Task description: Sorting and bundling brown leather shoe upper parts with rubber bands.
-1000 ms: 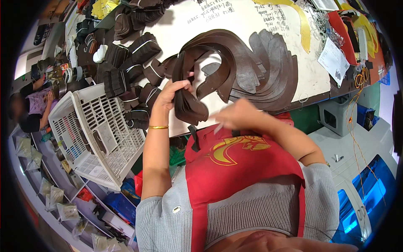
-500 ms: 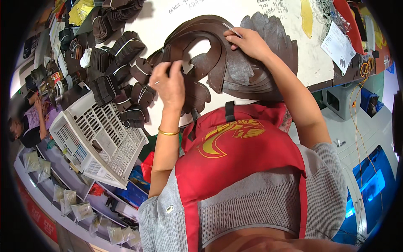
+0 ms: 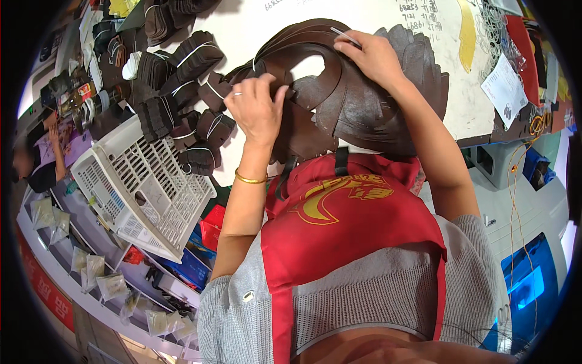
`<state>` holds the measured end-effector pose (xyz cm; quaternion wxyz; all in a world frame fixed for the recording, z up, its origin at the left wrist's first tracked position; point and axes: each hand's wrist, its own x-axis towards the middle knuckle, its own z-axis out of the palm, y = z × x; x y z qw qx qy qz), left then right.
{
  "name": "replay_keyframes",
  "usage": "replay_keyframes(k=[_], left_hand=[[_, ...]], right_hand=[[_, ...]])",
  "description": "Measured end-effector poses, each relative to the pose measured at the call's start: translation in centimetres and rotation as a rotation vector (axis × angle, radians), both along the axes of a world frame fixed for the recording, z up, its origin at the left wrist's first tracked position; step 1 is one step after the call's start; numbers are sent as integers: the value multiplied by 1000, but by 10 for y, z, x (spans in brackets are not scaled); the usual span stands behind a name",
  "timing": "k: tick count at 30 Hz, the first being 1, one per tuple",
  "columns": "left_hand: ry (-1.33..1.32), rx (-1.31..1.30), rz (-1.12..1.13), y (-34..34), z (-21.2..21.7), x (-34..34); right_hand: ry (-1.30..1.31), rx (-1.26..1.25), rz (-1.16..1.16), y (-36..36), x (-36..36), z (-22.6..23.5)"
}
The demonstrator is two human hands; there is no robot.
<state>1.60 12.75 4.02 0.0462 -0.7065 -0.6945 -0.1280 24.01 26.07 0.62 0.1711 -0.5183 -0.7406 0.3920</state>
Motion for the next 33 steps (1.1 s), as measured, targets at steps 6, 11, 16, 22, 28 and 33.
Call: replay_keyframes(k=[6, 11, 16, 22, 28, 33], left_hand=[[-185, -240, 465, 3, -2, -4], [-372, -648, 472, 16, 22, -10], [-646, -865, 478, 12, -4, -37], [-1481, -704, 565, -10, 40, -15], [-1023, -710, 247, -10, 148, -35], [-644, -906, -230, -6, 229, -82]], right_hand=[[-79, 238, 236, 37, -54, 19], [-132, 296, 716, 50, -104, 18], [-432, 5, 975, 51, -141, 27], [-360, 130, 882, 26, -117, 101], [-326, 80, 918, 27, -96, 184], [-53, 44, 1147, 59, -47, 238]])
